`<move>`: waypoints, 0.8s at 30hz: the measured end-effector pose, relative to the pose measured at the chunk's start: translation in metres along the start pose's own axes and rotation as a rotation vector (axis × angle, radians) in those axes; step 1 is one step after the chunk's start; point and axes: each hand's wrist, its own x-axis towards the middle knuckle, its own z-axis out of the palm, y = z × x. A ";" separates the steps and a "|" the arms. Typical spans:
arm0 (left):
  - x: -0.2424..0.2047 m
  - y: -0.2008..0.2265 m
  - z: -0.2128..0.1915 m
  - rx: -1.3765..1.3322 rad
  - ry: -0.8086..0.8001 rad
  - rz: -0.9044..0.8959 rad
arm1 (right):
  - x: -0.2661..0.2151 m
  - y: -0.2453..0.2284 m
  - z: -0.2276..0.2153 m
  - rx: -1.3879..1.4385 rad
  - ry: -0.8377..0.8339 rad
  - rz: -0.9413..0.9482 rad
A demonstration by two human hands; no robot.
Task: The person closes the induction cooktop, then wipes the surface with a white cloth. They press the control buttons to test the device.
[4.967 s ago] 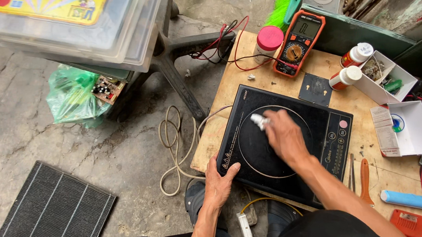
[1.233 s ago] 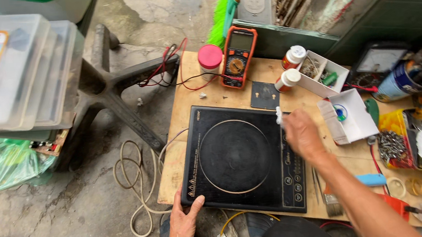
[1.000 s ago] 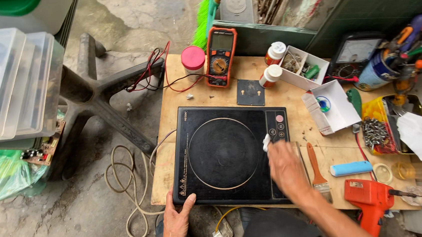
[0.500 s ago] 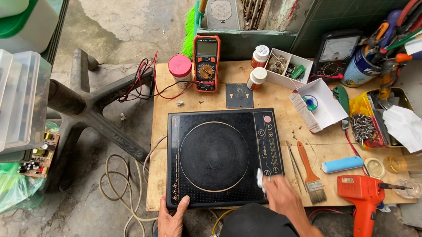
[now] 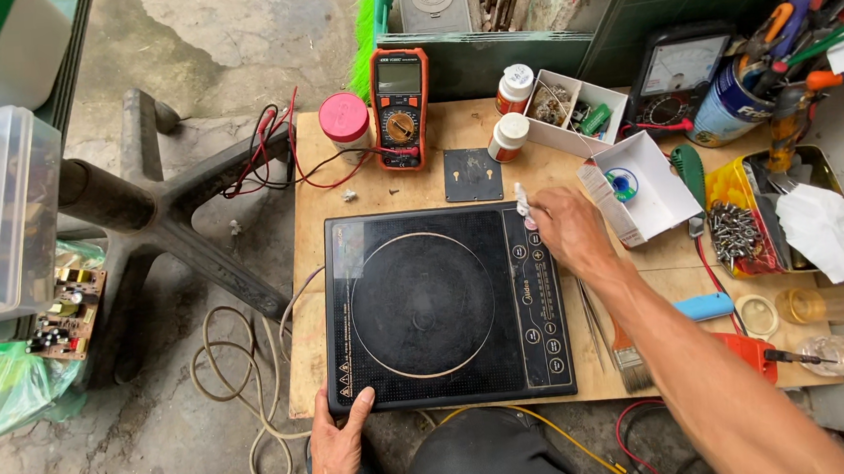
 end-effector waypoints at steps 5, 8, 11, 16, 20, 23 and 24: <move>-0.012 0.013 0.001 0.082 0.023 -0.018 | -0.076 -0.006 0.004 0.096 0.131 0.047; -0.018 0.018 0.007 0.043 0.023 -0.001 | -0.123 -0.014 0.005 0.130 0.143 0.081; -0.021 0.015 0.007 -0.042 0.004 0.034 | -0.180 -0.033 0.002 0.170 0.121 0.111; 0.004 -0.010 -0.003 0.144 -0.011 0.084 | -0.266 -0.035 0.021 0.149 0.177 0.086; 0.012 -0.016 -0.005 0.221 -0.012 0.060 | -0.284 -0.052 0.024 0.049 0.328 0.018; 0.005 -0.010 -0.004 0.195 -0.023 0.050 | -0.282 -0.072 0.028 -0.010 0.270 0.040; 0.003 -0.008 -0.004 0.224 -0.022 0.035 | -0.280 -0.078 0.030 -0.030 0.210 0.060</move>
